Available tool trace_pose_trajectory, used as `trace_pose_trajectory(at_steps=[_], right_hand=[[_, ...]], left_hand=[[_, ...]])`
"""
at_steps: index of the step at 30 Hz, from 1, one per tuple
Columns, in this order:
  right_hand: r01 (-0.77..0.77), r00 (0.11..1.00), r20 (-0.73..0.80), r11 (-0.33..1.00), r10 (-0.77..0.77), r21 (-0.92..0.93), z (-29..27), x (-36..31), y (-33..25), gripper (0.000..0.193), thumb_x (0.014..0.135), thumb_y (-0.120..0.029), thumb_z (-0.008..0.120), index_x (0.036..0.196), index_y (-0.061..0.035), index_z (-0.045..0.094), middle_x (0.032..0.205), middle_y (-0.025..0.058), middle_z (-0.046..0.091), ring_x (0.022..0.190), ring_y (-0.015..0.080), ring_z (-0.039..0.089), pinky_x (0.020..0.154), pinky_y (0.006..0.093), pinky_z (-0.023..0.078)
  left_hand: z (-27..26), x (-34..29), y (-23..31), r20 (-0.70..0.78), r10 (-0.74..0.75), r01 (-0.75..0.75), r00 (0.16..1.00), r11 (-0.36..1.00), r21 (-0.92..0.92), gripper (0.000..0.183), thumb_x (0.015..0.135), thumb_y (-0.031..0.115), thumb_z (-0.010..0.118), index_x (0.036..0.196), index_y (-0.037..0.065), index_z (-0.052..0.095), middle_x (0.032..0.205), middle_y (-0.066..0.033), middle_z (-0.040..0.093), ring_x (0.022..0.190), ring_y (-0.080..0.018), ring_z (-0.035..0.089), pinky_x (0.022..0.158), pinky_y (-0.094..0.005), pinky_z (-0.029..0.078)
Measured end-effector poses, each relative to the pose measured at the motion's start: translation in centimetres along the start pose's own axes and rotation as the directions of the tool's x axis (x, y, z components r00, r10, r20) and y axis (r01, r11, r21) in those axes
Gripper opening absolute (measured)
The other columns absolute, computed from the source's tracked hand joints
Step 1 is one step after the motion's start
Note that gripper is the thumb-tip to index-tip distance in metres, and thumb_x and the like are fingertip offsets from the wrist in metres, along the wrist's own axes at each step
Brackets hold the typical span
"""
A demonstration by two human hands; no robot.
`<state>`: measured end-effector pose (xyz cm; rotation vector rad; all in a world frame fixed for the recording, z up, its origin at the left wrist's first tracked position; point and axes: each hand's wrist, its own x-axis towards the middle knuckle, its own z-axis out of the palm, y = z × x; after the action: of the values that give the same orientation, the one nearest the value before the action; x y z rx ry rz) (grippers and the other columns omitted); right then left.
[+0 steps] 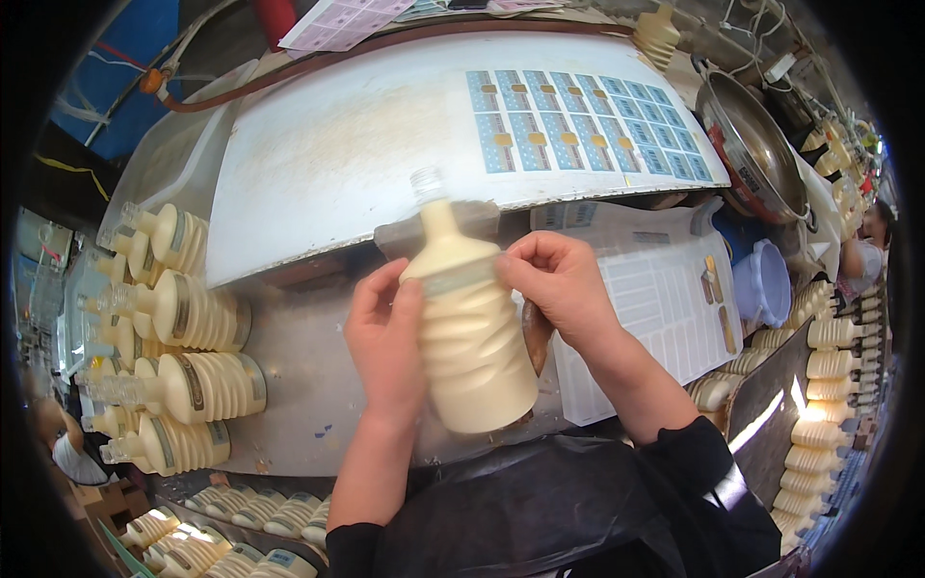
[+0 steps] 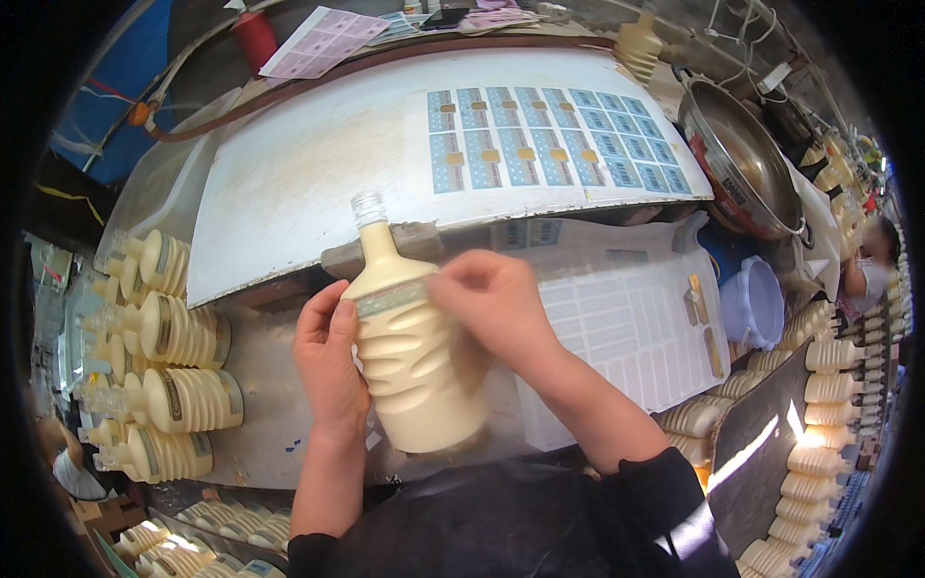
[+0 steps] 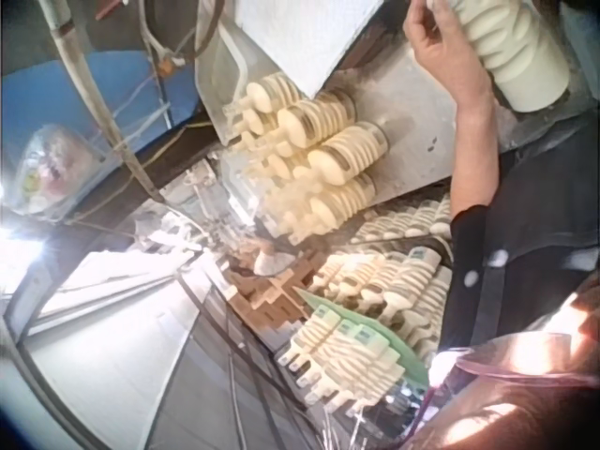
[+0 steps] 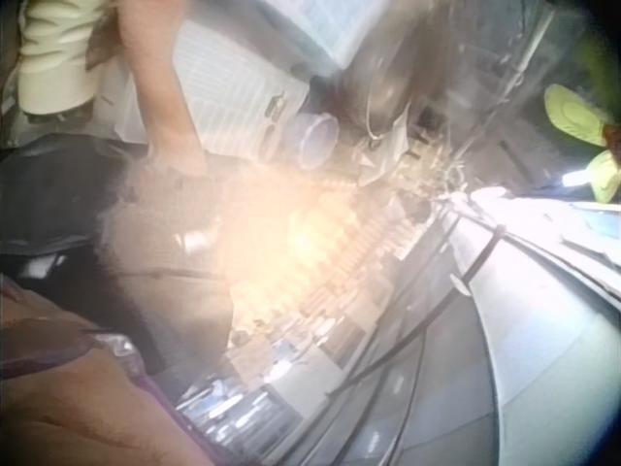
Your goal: The person picks up a ribbed plastic bottle, applies a rectangular label to its side, and smooths it with a small tool. The person repeats this process on multiple bottles, placing finished units on a nearby tray.
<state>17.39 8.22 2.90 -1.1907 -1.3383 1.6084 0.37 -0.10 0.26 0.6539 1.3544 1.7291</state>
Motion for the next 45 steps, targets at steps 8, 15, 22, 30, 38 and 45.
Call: trace_pose_trajectory(at_steps=[8,15,22,30,38,45], right_hand=[[-0.008,1.000,0.002,1.000,0.008,-0.016,-0.1,0.1,0.2,0.011,0.089,-0.009,0.076,0.088,-0.0002,0.069,0.083,0.0006,0.070,0.075,0.0033,0.061,0.068,0.0193,0.048],[-0.123,0.988,0.109,0.983,0.109,0.134,-1.4,1.4,1.1,0.016,0.093,-0.012,0.071,0.104,-0.0017,0.067,0.078,-0.0026,0.063,0.065,0.0024,0.054,0.061,0.0179,0.044],[-0.180,0.967,0.209,0.971,0.145,0.159,-1.4,1.2,1.3,0.023,0.102,-0.020,0.063,0.117,-0.0035,0.062,0.088,-0.0019,0.063,0.067,0.0018,0.053,0.059,0.0171,0.043],[-0.155,0.968,0.217,0.981,0.127,0.117,-0.8,1.5,2.0,0.028,0.101,-0.023,0.067,0.120,-0.0032,0.058,0.094,0.0015,0.068,0.076,0.0037,0.061,0.066,0.0193,0.050],[-0.171,0.972,0.185,0.976,0.145,0.133,-0.5,1.4,1.8,0.029,0.099,-0.021,0.068,0.119,-0.0019,0.058,0.092,0.0026,0.068,0.078,0.0049,0.062,0.067,0.0199,0.050],[-0.268,0.943,0.276,0.919,0.188,0.288,-2.0,2.0,2.4,0.032,0.102,-0.023,0.062,0.124,0.0007,0.062,0.092,0.0005,0.066,0.061,0.0031,0.055,0.056,0.0208,0.047]], left_hand=[[0.0,0.0,-0.2,-0.010,-0.008,0.007,1.000,0.999,-0.033,0.028,0.099,0.008,0.065,0.125,-0.003,0.063,0.114,-0.0101,0.068,0.102,-0.0138,0.063,0.092,-0.0293,0.052],[-0.1,0.0,-0.5,-0.032,-0.008,0.007,0.999,1.000,-0.024,0.026,0.099,0.006,0.064,0.124,-0.003,0.064,0.113,-0.0092,0.069,0.101,-0.0129,0.063,0.091,-0.0290,0.052],[-0.1,0.2,-0.9,-0.032,-0.001,-0.002,0.999,0.997,-0.082,0.022,0.102,0.009,0.064,0.122,0.000,0.063,0.110,-0.0061,0.068,0.096,-0.0129,0.065,0.087,-0.0282,0.055],[-0.1,0.2,-0.9,-0.014,-0.027,0.026,1.000,0.995,-0.101,0.027,0.097,0.003,0.067,0.123,0.000,0.062,0.113,-0.0064,0.066,0.102,-0.0119,0.061,0.091,-0.0282,0.051],[0.0,0.2,-0.7,-0.012,-0.032,0.030,0.999,0.992,-0.124,0.026,0.097,0.004,0.067,0.122,0.000,0.062,0.112,-0.0065,0.066,0.100,-0.0119,0.061,0.091,-0.0282,0.051],[-0.4,-0.3,-0.6,0.050,-0.040,0.044,0.998,0.997,-0.068,0.045,0.098,0.004,0.058,0.141,0.000,0.048,0.130,-0.0113,0.058,0.114,-0.0163,0.058,0.100,-0.0326,0.048]])
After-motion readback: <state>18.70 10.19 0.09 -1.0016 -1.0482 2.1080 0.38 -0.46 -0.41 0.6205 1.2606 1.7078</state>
